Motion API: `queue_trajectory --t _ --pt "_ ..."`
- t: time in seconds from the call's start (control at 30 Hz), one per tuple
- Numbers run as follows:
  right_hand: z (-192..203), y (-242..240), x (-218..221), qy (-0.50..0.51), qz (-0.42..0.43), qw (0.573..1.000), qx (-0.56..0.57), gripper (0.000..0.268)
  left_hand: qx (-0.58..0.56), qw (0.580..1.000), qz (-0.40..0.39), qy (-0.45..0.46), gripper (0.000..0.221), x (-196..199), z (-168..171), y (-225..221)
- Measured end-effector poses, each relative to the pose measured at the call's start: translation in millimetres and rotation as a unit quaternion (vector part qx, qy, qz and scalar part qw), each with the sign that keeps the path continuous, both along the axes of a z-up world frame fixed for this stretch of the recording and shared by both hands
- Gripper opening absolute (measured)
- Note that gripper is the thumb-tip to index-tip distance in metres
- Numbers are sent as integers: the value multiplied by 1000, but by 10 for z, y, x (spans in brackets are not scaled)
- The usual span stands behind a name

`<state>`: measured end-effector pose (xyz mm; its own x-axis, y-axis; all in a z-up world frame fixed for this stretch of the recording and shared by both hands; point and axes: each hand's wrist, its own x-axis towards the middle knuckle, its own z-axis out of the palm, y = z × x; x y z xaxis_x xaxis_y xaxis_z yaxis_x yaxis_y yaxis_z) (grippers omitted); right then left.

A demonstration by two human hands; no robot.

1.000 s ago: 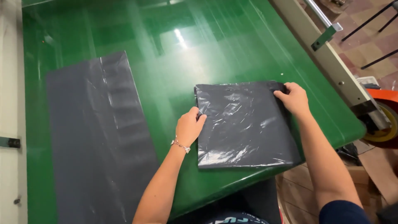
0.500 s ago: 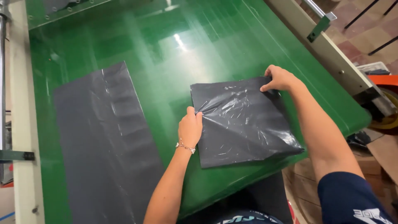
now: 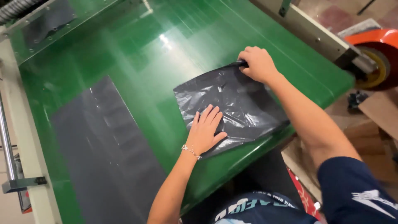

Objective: Folding and stacking plastic bags as they come off a conveyor belt in a factory.

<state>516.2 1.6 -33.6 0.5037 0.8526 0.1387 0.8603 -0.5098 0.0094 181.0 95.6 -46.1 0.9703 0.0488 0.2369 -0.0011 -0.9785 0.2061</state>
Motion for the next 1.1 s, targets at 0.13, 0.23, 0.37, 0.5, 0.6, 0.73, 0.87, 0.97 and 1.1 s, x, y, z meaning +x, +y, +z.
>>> queue_trajectory --t 0.13,0.23,0.37,0.5,0.6,0.73,0.87,0.97,1.1 --pt "240 -769 -582 11 132 962 238 28 5 993 8 120 78 -197 164 28" --pt "175 -1306 -976 34 170 947 269 23 4 993 15 121 71 -397 63 187" --pt "-150 -1723 -1259 12 161 950 266 13 3 1000 16 14 52 -697 36 291" --pt "-256 -1850 -1297 8 150 959 241 27 4 990 70 119 57 -868 -287 427" --pt "-24 -1843 -1330 27 139 967 210 18 87 993 80 16 50 -927 -373 579" --pt "271 -1435 -1455 55 179 953 240 21 140 974 134 -115 27 -423 97 229" --pt "-416 -361 -1771 105 198 921 320 53 61 991 105 -64 50 297 195 -434" --pt "-473 -477 -2005 71 161 954 242 70 41 993 98 52 68 220 9 -575" --pt "-378 -923 -1629 7 145 970 197 80 2 986 69 154 86 -303 427 -419"
